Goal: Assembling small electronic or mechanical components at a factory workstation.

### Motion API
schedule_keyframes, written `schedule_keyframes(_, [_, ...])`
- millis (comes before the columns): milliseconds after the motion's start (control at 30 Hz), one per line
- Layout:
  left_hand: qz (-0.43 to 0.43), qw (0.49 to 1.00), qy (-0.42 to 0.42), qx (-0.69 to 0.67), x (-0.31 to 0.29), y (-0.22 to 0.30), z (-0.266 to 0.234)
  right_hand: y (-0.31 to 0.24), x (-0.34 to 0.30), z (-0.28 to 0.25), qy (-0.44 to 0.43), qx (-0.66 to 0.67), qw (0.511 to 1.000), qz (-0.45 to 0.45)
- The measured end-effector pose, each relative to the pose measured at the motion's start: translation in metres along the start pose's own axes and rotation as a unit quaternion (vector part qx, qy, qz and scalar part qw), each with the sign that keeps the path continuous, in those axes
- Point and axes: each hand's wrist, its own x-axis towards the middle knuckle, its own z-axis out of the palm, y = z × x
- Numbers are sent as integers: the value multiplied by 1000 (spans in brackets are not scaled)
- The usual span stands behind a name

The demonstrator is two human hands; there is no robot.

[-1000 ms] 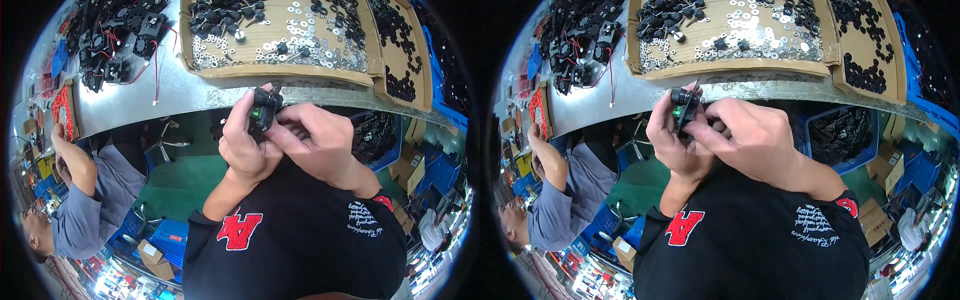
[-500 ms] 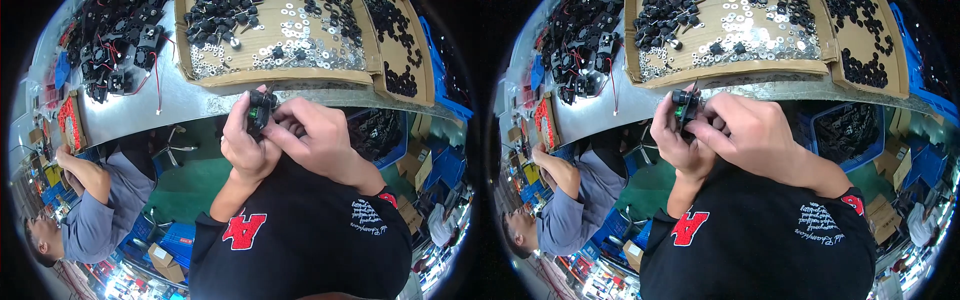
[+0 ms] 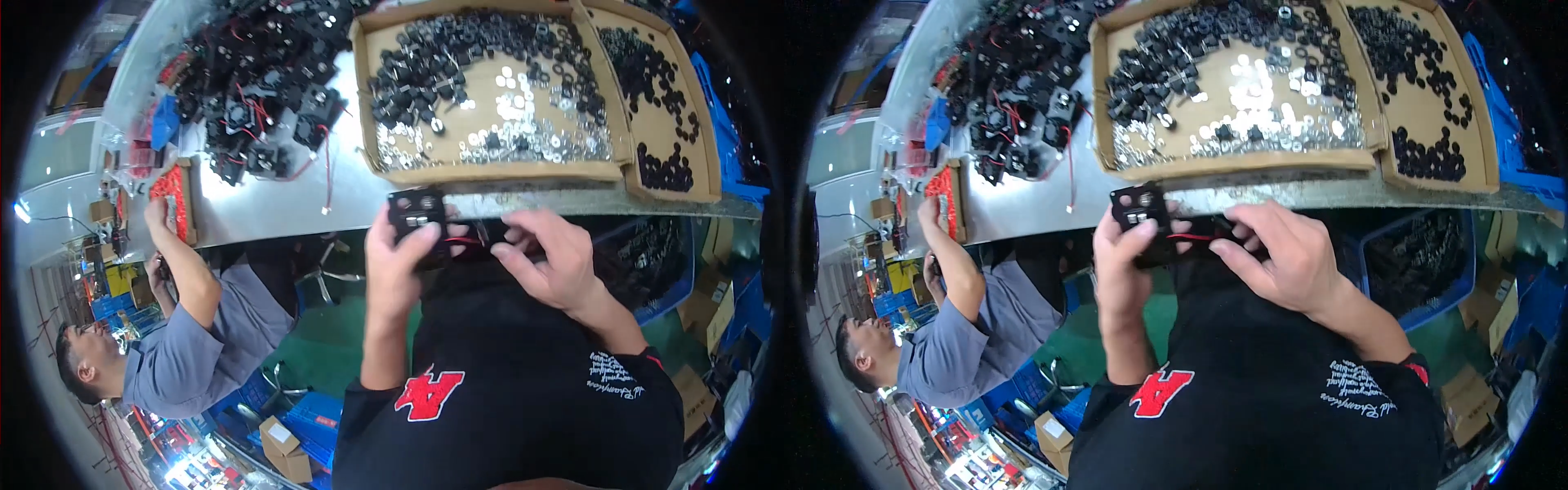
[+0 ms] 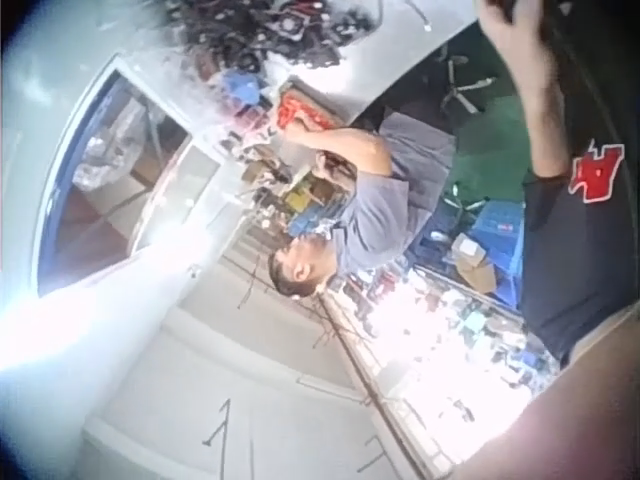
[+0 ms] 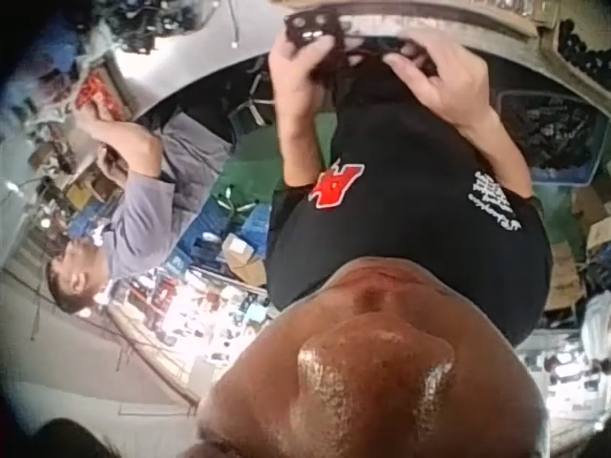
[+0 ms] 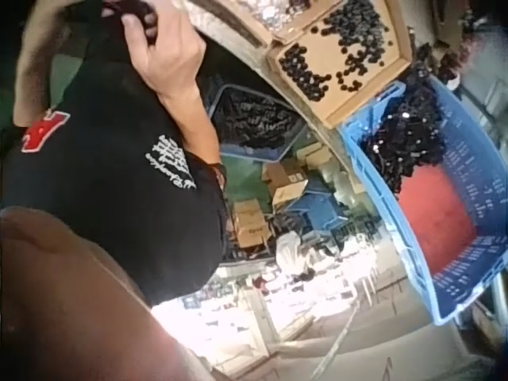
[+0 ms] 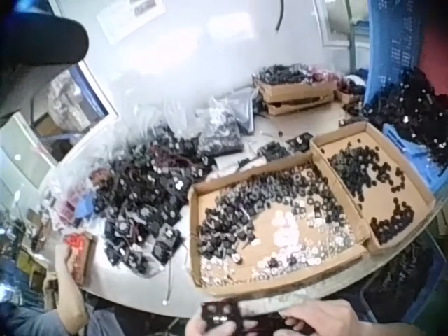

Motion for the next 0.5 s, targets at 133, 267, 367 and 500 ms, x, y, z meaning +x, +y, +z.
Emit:
schedule_keyframes(133, [39, 998, 43, 20, 25, 59, -45, 1, -8, -15, 57, -35, 998, -13])
schedule_keyframes(267, [113, 976, 85, 168, 79, 128, -136, 5, -4, -33, 86, -100, 990, -47])
schedule_keyframes(367, [261, 836, 179, 448, 112, 153, -139, 21, 5, -68, 144, -203, 961, -117])
schedule_keyframes(500, [391, 380, 323, 774, 153, 149, -140, 54, 27, -156, 194, -337, 919, -65])
